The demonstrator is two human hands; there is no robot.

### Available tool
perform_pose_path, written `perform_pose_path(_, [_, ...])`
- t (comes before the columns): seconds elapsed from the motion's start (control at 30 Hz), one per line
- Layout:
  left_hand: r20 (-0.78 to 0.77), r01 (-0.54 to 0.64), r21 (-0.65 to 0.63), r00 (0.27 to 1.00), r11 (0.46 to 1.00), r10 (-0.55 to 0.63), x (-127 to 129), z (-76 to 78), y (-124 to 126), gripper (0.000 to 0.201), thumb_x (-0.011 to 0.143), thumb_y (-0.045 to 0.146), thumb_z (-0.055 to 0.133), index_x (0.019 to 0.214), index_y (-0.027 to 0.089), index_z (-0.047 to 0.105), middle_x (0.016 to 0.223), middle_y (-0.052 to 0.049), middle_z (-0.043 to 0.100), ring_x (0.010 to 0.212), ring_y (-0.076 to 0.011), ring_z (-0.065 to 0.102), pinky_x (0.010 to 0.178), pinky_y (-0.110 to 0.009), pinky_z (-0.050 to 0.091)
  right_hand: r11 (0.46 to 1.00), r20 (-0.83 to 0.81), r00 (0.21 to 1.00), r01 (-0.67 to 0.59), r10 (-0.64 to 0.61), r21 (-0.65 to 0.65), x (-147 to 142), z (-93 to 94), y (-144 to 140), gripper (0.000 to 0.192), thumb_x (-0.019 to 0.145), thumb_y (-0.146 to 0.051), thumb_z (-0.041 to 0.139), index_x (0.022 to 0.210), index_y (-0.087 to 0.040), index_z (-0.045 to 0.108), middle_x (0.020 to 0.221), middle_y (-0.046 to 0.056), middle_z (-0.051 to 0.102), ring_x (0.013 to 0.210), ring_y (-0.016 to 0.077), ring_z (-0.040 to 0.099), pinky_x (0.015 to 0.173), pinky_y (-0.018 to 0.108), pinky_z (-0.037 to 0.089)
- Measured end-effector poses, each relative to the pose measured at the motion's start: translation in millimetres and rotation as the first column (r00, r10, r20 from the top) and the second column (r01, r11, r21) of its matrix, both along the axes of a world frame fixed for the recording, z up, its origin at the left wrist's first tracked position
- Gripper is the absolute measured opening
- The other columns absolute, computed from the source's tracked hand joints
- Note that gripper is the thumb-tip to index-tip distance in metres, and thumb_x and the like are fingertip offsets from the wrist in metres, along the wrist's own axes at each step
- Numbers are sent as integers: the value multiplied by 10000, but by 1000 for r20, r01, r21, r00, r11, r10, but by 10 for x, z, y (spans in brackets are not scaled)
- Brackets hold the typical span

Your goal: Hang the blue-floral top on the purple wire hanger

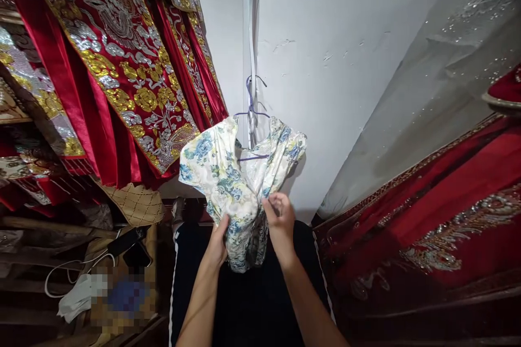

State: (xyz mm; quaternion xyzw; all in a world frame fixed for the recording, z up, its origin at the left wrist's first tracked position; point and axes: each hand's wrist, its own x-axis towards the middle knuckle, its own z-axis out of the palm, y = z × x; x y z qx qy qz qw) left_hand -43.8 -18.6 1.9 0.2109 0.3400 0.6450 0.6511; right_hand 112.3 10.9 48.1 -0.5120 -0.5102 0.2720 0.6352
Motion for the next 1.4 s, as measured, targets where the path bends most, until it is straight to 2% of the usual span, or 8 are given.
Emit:
perform_pose_path(0.07, [-24, 41, -12, 999, 999, -42, 1, 4, -41, 723, 811, 415, 774, 1460, 240, 507, 1380, -101, 640, 1320, -306, 566, 1171, -436, 409, 969, -62, 978, -207, 200, -137, -2, -279, -76, 327, 890, -540, 599, 833, -220, 559, 782, 38, 600, 757, 216, 585, 742, 350, 483])
perform_pose_path(0.17, [-31, 87, -1, 996, 996, -87, 33, 19, -57, 714, 829, 381, 766, 1468, 209, 498, 1360, -129, 648, 1286, -318, 592, 1150, -444, 430, 847, -147, 877, -481, 458, -225, 7, -472, -130, 407, 918, -582, 540, 745, -214, 555, 683, 17, 584, 674, 192, 568, 687, 329, 454])
perform_pose_path(0.57, [27, 123, 20, 992, 992, -123, 192, 51, -64, 630, 866, 416, 715, 1426, 191, 536, 1361, -130, 647, 1288, -309, 590, 1152, -436, 416, 813, -209, 843, -535, 495, -231, 68, -375, -202, 198, 865, -399, 595, 793, -218, 562, 662, -17, 552, 629, 160, 536, 613, 290, 440])
perform_pose_path(0.7, [-212, -96, 58, 971, 994, 106, 155, 22, -1, 597, 788, 325, 791, 1339, 207, 595, 1340, -115, 656, 1316, -317, 560, 1150, -440, 397, 831, -220, 871, -487, 439, -270, 159, -415, -184, 251, 843, -386, 561, 665, -228, 482, 563, -34, 494, 529, 143, 475, 545, 278, 402])
perform_pose_path(0.87, [-549, -483, 279, 629, 830, 550, 116, -4, -11, 718, 718, 285, 839, 1366, 246, 533, 1459, -121, 483, 1439, -324, 377, 1205, -425, 267, 819, -208, 873, -486, 441, -304, 239, -403, -175, 235, 817, -392, 588, 660, -217, 568, 525, -23, 509, 506, 152, 485, 527, 284, 397])
perform_pose_path(0.93, [-619, -427, 342, 567, 837, 543, 166, 18, -65, 707, 750, 295, 814, 1388, 285, 507, 1468, -103, 455, 1409, -306, 401, 1190, -413, 278, 810, -193, 870, -493, 454, -316, 225, -385, -186, 227, 810, -398, 608, 679, -213, 608, 534, -17, 530, 515, 159, 503, 528, 287, 401])
perform_pose_path(1.1, [-760, 45, 316, 610, 948, 224, 373, 55, -146, 237, 873, 299, 663, 1100, 231, 673, 1100, -84, 668, 1093, -259, 615, 1001, -367, 435, 790, -159, 848, -528, 505, -311, 138, -326, -231, 238, 828, -383, 606, 674, -202, 619, 527, -10, 546, 499, 146, 484, 516, 278, 380])
perform_pose_path(1.4, [-794, 83, 302, 574, 950, 202, 475, -12, -145, 189, 951, 383, 556, 980, 214, 636, 890, -45, 636, 843, -203, 590, 797, -304, 449, 760, -193, 841, -541, 506, -361, 286, -138, -141, 300, 812, -463, 657, 719, -180, 698, 492, -17, 544, 432, 117, 427, 451, 256, 333])
